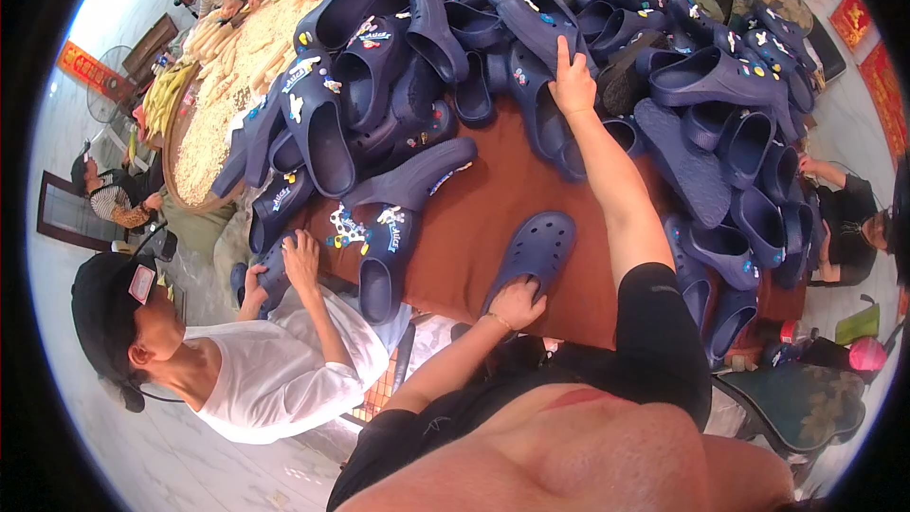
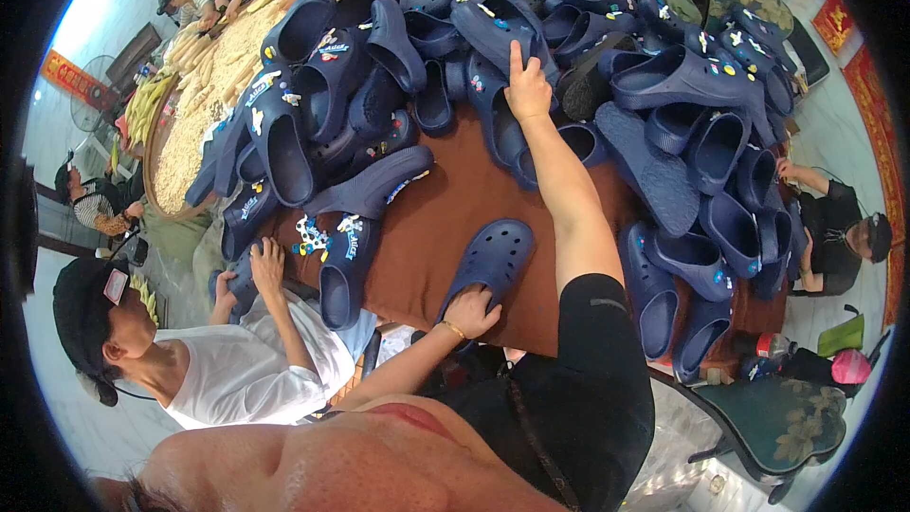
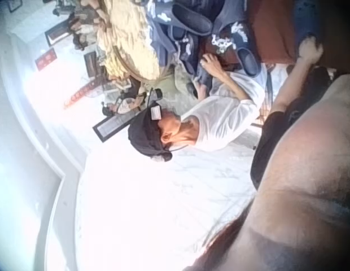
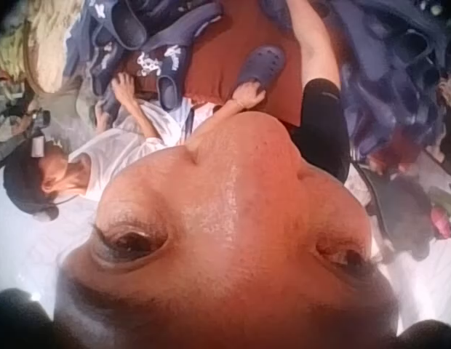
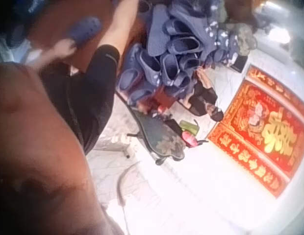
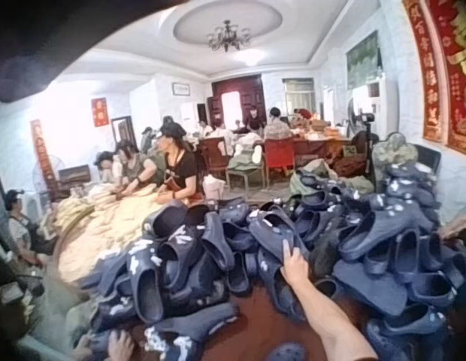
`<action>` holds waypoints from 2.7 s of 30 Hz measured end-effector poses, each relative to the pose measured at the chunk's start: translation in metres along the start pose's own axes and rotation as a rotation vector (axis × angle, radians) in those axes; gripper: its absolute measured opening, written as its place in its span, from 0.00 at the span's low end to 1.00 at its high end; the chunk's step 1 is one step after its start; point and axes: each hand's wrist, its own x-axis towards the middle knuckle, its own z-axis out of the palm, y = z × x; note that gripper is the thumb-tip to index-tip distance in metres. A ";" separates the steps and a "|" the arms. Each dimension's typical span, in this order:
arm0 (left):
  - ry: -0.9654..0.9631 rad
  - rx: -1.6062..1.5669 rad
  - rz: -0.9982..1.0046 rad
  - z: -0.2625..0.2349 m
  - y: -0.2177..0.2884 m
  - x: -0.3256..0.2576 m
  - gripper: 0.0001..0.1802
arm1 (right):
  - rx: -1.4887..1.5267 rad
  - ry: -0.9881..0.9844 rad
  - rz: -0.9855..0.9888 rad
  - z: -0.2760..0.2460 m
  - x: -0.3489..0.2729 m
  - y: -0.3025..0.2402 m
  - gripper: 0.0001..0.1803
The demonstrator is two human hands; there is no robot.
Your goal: The recorder and other workers are attaching decorative plastic charms (Jibbitz) into the holes of blue foam clogs.
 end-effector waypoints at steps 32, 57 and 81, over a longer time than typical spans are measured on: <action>0.114 0.232 0.128 0.002 -0.006 -0.001 0.29 | -0.175 0.210 0.738 -0.294 -0.128 0.252 0.41; -0.350 0.441 -0.056 -0.029 0.020 0.001 0.42 | 0.077 -0.506 0.027 -0.241 -0.404 0.094 0.12; 0.480 -0.796 1.430 -0.278 0.296 -0.173 0.30 | 0.293 -0.272 0.233 -0.197 -0.404 0.067 0.10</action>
